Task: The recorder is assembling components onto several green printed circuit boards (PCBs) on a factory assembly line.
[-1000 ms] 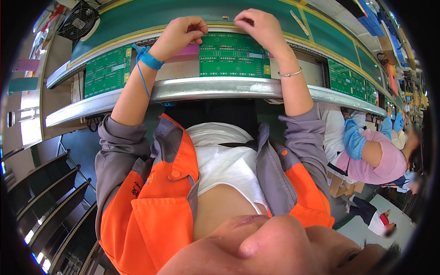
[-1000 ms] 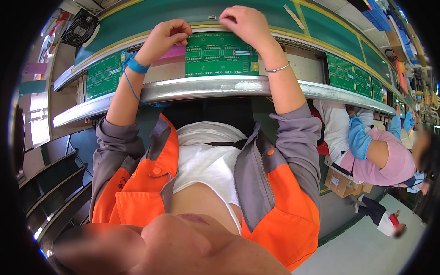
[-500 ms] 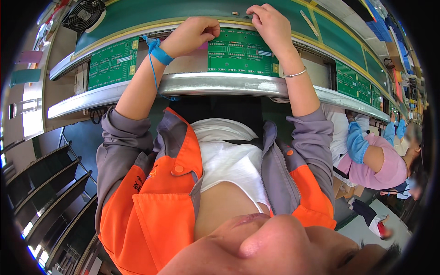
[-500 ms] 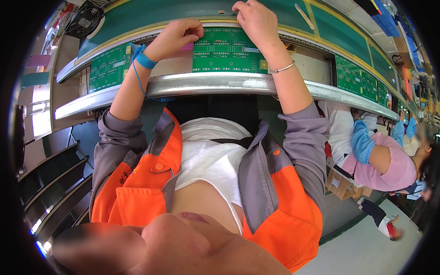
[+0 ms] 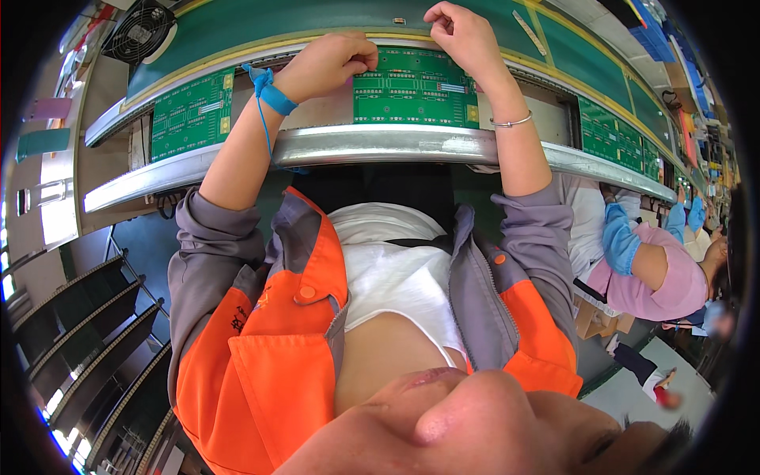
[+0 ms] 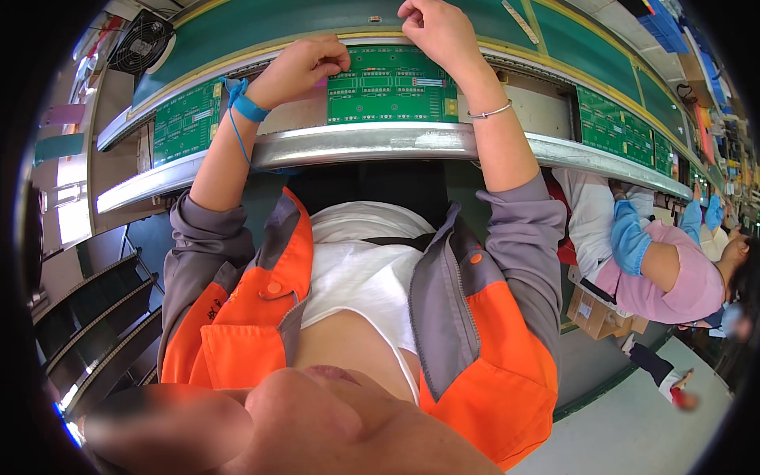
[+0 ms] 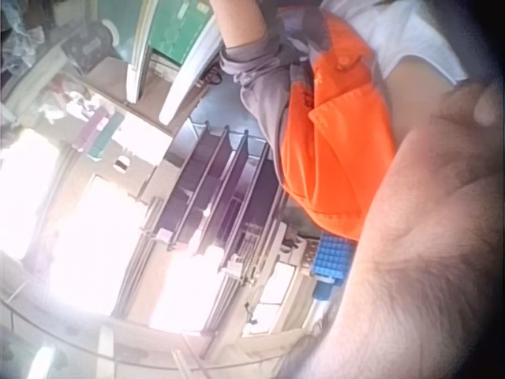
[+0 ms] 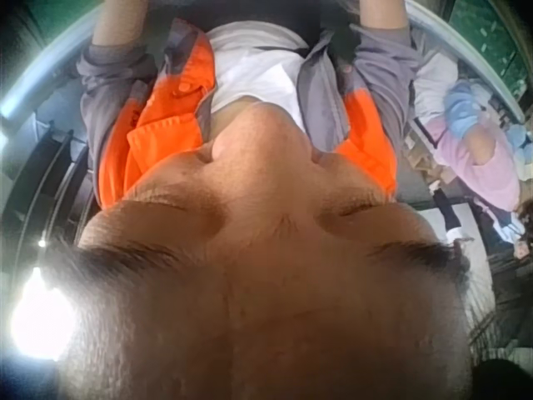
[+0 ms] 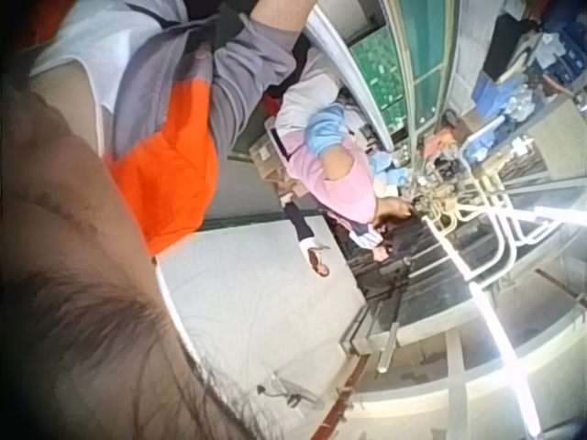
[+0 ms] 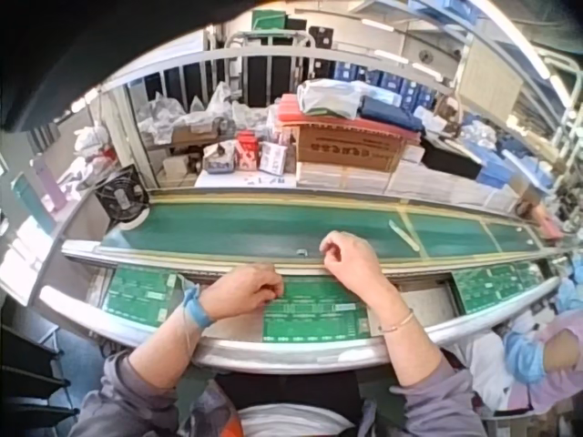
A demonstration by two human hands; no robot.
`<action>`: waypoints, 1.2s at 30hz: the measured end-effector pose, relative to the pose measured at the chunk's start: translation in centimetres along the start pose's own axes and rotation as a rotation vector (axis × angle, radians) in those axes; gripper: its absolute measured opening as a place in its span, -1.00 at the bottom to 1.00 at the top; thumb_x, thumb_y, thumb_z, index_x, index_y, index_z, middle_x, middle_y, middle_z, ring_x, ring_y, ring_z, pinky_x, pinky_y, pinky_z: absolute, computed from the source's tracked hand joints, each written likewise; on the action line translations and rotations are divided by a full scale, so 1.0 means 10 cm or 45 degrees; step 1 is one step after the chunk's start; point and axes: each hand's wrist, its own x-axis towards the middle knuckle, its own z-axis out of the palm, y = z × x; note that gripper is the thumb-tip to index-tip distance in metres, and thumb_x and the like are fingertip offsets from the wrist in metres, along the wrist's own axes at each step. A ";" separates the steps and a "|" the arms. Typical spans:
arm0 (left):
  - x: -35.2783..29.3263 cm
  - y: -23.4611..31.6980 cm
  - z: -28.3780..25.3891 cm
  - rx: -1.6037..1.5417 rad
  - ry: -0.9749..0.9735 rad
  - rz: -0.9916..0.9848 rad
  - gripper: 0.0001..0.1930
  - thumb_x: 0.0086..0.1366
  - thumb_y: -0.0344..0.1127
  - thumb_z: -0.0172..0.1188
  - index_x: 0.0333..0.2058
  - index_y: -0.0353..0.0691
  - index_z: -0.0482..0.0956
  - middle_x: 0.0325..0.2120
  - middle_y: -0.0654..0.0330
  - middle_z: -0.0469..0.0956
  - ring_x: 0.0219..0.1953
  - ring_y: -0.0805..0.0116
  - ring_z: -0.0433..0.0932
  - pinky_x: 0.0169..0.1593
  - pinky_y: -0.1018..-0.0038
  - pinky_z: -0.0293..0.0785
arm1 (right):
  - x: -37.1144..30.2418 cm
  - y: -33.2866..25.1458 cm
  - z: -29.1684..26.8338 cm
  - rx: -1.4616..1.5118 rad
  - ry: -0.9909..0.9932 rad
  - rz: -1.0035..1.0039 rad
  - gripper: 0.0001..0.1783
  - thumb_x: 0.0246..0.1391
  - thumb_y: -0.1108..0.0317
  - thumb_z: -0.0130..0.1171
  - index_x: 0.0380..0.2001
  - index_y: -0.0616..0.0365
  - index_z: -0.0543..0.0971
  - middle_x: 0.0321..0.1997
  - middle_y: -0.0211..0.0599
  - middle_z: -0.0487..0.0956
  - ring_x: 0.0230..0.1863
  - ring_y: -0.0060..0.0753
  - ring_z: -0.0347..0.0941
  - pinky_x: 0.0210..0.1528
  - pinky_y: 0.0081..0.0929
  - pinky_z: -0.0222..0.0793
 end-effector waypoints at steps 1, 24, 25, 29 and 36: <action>0.00 0.00 0.00 -0.023 -0.026 -0.066 -0.88 0.27 -0.57 0.25 -0.21 -0.32 0.61 -0.31 0.06 0.57 -0.27 0.14 0.58 -0.14 0.34 0.52 | 0.00 0.01 -0.02 0.016 -0.028 -0.044 -0.88 0.13 0.49 0.18 -0.25 0.18 0.64 -0.36 -0.03 0.63 -0.31 -0.03 0.63 -0.25 -0.22 0.54; 0.74 0.03 0.30 0.725 0.408 -0.051 -0.87 0.23 -0.47 0.16 -0.24 -0.24 0.56 -0.26 -0.02 0.54 -0.08 -0.06 0.56 -0.02 0.17 0.56 | -0.42 -0.03 -0.21 0.322 -0.483 0.051 -0.87 0.21 0.44 0.31 -0.18 0.20 0.67 -0.30 -0.27 0.72 -0.26 -0.34 0.66 -0.13 -0.41 0.55; 0.74 0.04 0.29 0.723 0.405 -0.051 -0.87 0.23 -0.47 0.16 -0.24 -0.24 0.56 -0.26 -0.02 0.54 -0.08 -0.06 0.56 -0.02 0.17 0.56 | -0.42 -0.03 -0.21 0.315 -0.487 0.040 -0.87 0.21 0.43 0.32 -0.19 0.19 0.66 -0.30 -0.27 0.72 -0.26 -0.34 0.66 -0.13 -0.41 0.55; 0.79 0.06 0.22 0.733 0.327 -0.024 -0.85 0.23 -0.48 0.14 -0.21 -0.24 0.54 -0.25 -0.03 0.54 -0.08 -0.06 0.56 -0.02 0.17 0.55 | -0.44 0.00 -0.20 0.316 -0.480 0.023 -0.87 0.20 0.43 0.32 -0.19 0.18 0.66 -0.30 -0.27 0.72 -0.26 -0.33 0.66 -0.14 -0.41 0.55; 0.75 0.03 0.19 0.785 0.329 0.051 -0.86 0.24 -0.46 0.15 -0.21 -0.25 0.51 -0.26 -0.05 0.53 -0.09 -0.07 0.57 -0.02 0.16 0.55 | -0.43 -0.04 -0.20 0.295 -0.487 0.018 -0.87 0.18 0.41 0.32 -0.20 0.16 0.67 -0.32 -0.26 0.71 -0.27 -0.31 0.66 -0.14 -0.39 0.56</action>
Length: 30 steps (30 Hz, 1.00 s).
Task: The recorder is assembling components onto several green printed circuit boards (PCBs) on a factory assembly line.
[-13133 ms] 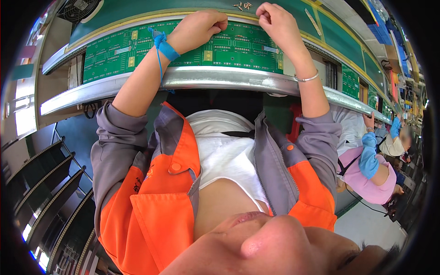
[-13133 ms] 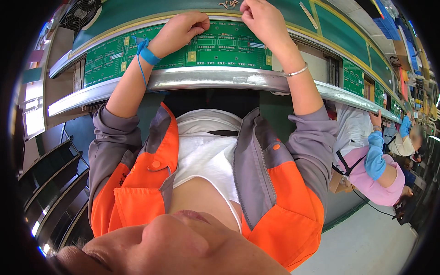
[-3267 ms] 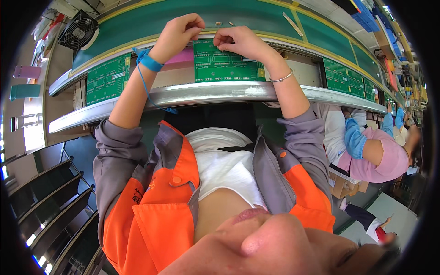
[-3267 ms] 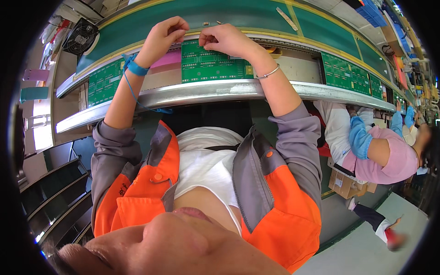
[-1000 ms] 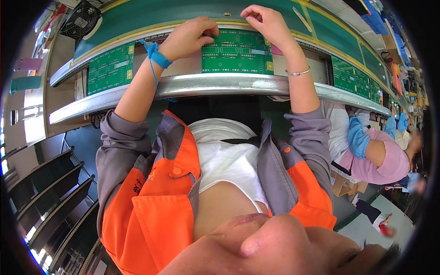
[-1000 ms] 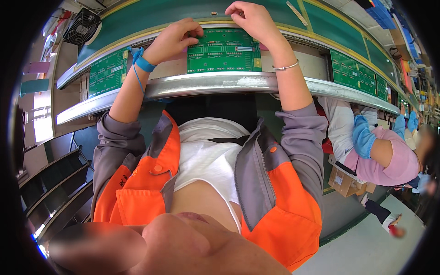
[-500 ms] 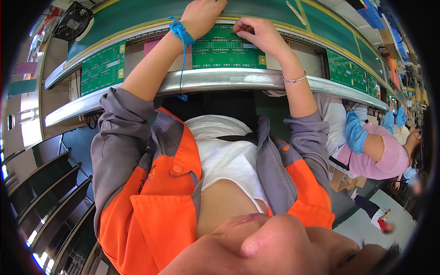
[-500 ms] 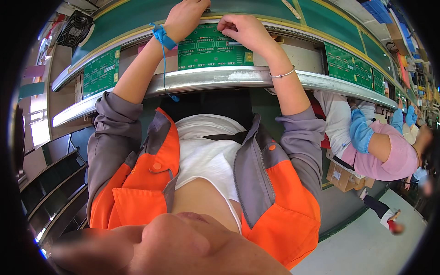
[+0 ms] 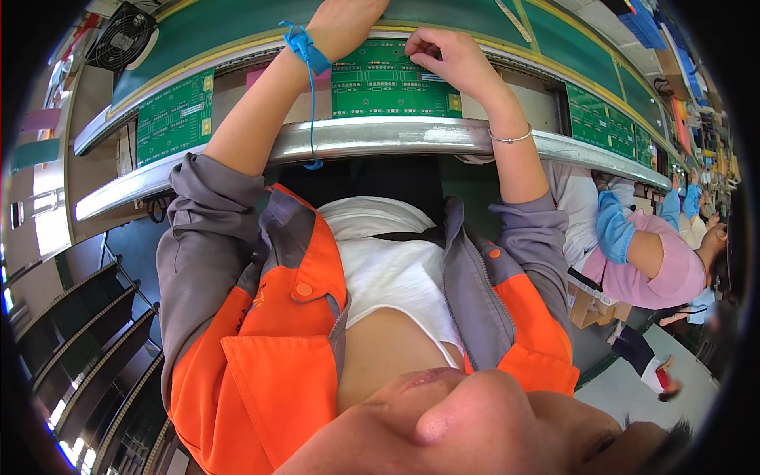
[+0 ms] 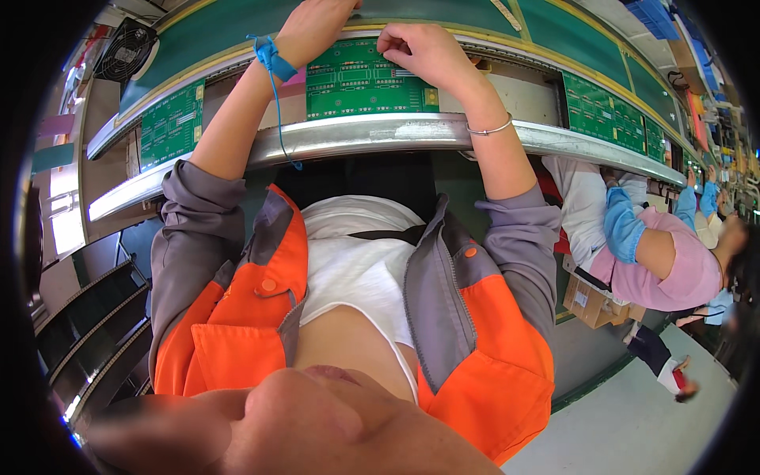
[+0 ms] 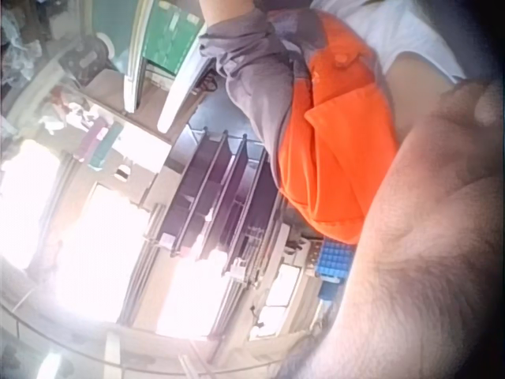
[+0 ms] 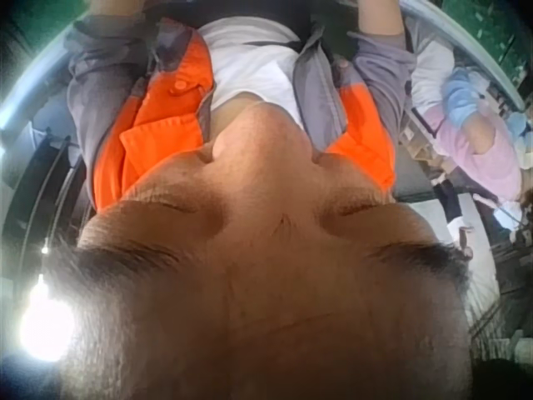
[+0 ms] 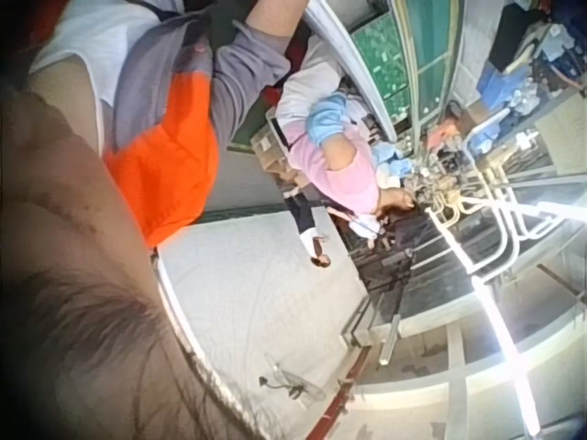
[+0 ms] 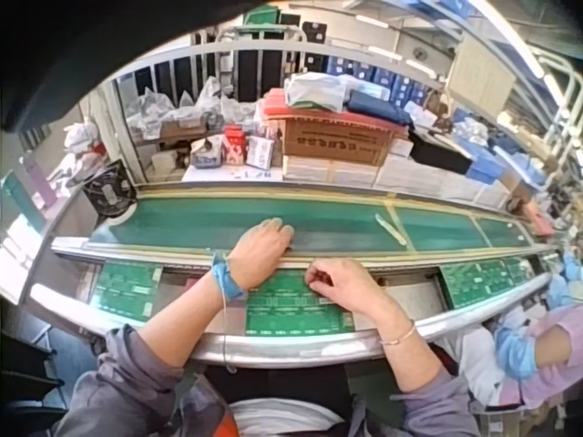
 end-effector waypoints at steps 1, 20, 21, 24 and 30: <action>-0.02 0.03 -0.05 0.001 -0.001 -0.003 -0.86 0.24 -0.46 0.15 -0.21 -0.25 0.51 -0.26 -0.05 0.53 -0.09 -0.07 0.57 -0.02 0.16 0.55 | 0.00 -0.06 -0.01 -0.060 -0.028 0.024 -0.87 0.19 0.46 0.32 -0.20 0.18 0.66 -0.30 -0.30 0.69 -0.27 -0.39 0.63 -0.15 -0.45 0.53; -0.72 0.61 -0.33 -0.778 -0.243 -0.029 -0.86 0.30 -0.47 0.20 -0.17 -0.21 0.60 -0.23 0.04 0.57 -0.14 -0.05 0.61 -0.08 0.13 0.54 | -0.07 -0.16 -0.02 -0.541 -0.008 -0.308 -0.85 0.17 0.36 0.30 -0.18 0.03 0.69 -0.21 -0.39 0.67 -0.18 -0.22 0.62 -0.18 -0.33 0.53; -0.73 0.59 -0.36 -0.780 -0.242 -0.029 -0.86 0.30 -0.47 0.20 -0.17 -0.21 0.60 -0.23 0.04 0.57 -0.14 -0.05 0.61 -0.08 0.13 0.54 | -0.10 -0.19 0.00 -0.542 -0.010 -0.307 -0.85 0.17 0.36 0.30 -0.18 0.03 0.69 -0.21 -0.39 0.67 -0.18 -0.22 0.62 -0.18 -0.33 0.53; -0.79 0.45 -0.43 -0.747 -0.223 -0.068 -0.85 0.27 -0.51 0.22 -0.18 -0.24 0.60 -0.26 0.01 0.57 -0.15 -0.08 0.60 -0.08 0.12 0.53 | -0.23 -0.40 0.07 -0.463 0.102 -0.315 -0.84 0.15 0.34 0.31 -0.18 0.01 0.70 -0.19 -0.43 0.68 -0.16 -0.24 0.63 -0.18 -0.32 0.55; -0.91 0.25 -0.53 -1.028 -0.189 -0.320 -0.84 0.23 -0.62 0.21 -0.20 -0.37 0.63 -0.33 0.05 0.56 -0.34 0.17 0.63 -0.22 0.33 0.54 | -0.35 -0.69 0.36 -0.703 0.029 -0.422 -0.86 0.09 0.43 0.30 -0.24 0.02 0.69 -0.30 -0.37 0.62 -0.20 -0.19 0.60 -0.20 -0.30 0.56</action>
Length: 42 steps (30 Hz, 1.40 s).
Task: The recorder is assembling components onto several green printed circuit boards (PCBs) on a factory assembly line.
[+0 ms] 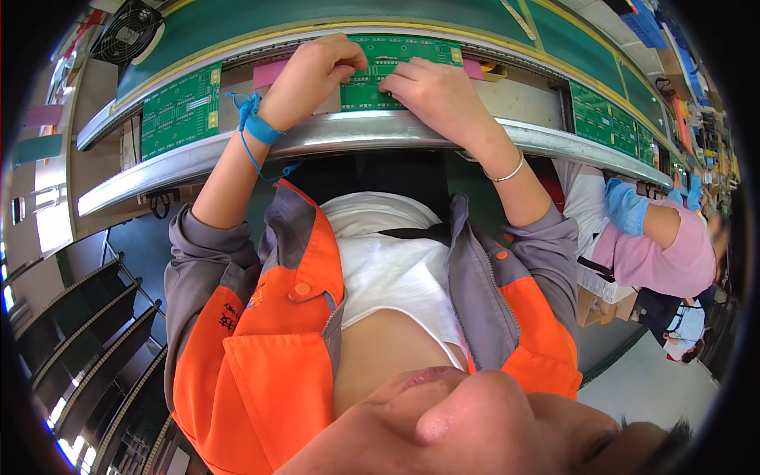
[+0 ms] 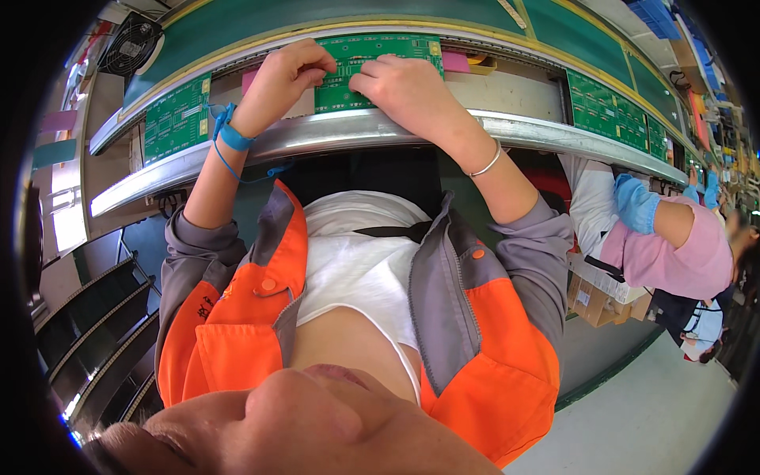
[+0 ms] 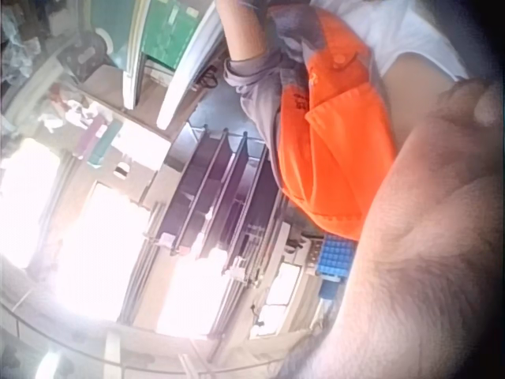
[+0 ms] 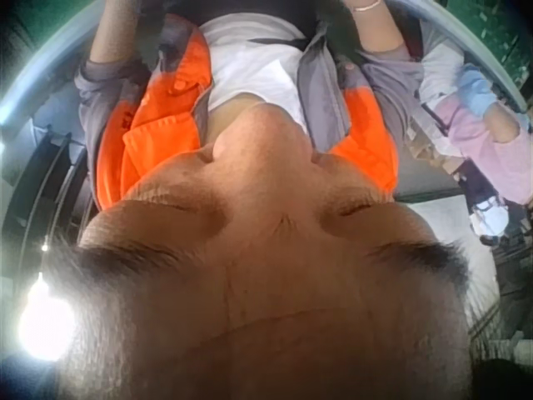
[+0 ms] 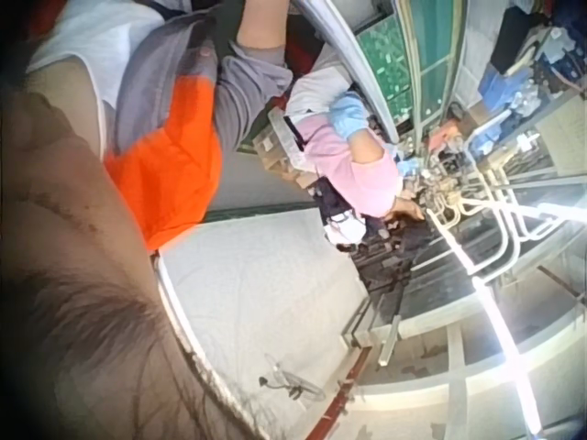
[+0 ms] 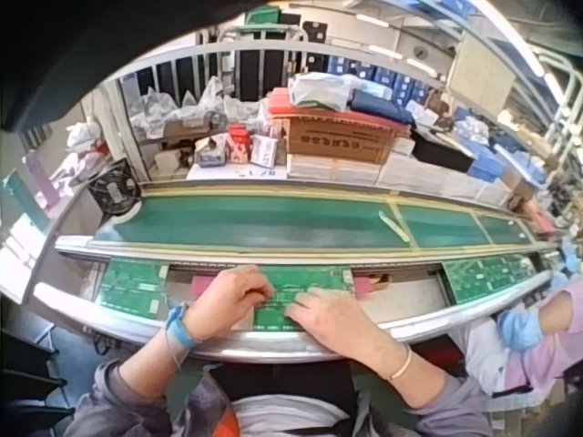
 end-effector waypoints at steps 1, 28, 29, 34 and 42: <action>-0.02 -0.01 -0.01 0.003 0.003 -0.004 -0.84 0.23 -0.62 0.21 -0.20 -0.37 0.63 -0.33 0.05 0.56 -0.34 0.17 0.63 -0.22 0.33 0.54 | 0.01 -0.01 0.01 0.004 0.001 -0.005 -0.86 0.09 0.43 0.30 -0.24 0.02 0.69 -0.30 -0.37 0.62 -0.20 -0.19 0.60 -0.20 -0.30 0.56; -0.07 -0.13 -0.01 0.263 -0.134 0.208 -0.86 0.27 -0.56 0.22 -0.19 -0.33 0.61 -0.31 0.02 0.53 -0.21 -0.01 0.57 -0.13 0.26 0.51 | 0.14 0.10 0.10 0.645 -0.024 0.476 -0.85 0.21 0.46 0.29 -0.15 0.17 0.62 -0.22 -0.26 0.72 -0.20 -0.28 0.67 -0.13 -0.42 0.55; -0.08 -0.13 -0.01 0.262 -0.133 0.207 -0.86 0.27 -0.56 0.22 -0.19 -0.33 0.61 -0.31 0.02 0.53 -0.21 -0.01 0.57 -0.13 0.26 0.51 | 0.14 0.09 0.10 0.630 -0.017 0.458 -0.85 0.20 0.46 0.29 -0.16 0.17 0.62 -0.22 -0.26 0.71 -0.21 -0.28 0.66 -0.13 -0.42 0.54; -0.08 -0.11 0.00 0.280 -0.148 0.182 -0.86 0.25 -0.48 0.27 -0.21 -0.25 0.60 -0.25 0.05 0.56 -0.19 -0.04 0.60 -0.15 0.19 0.53 | 0.14 0.13 0.09 0.604 -0.042 0.434 -0.85 0.19 0.45 0.30 -0.17 0.16 0.61 -0.24 -0.25 0.70 -0.23 -0.25 0.65 -0.15 -0.41 0.53; -0.14 -0.12 -0.04 0.205 0.073 0.109 -0.83 0.30 -0.52 0.24 -0.13 -0.33 0.58 -0.24 0.01 0.53 -0.20 0.02 0.58 -0.12 0.26 0.52 | 0.14 0.14 0.09 0.545 -0.041 0.377 -0.88 0.21 0.41 0.29 -0.20 0.14 0.60 -0.26 -0.25 0.68 -0.24 -0.22 0.64 -0.18 -0.38 0.52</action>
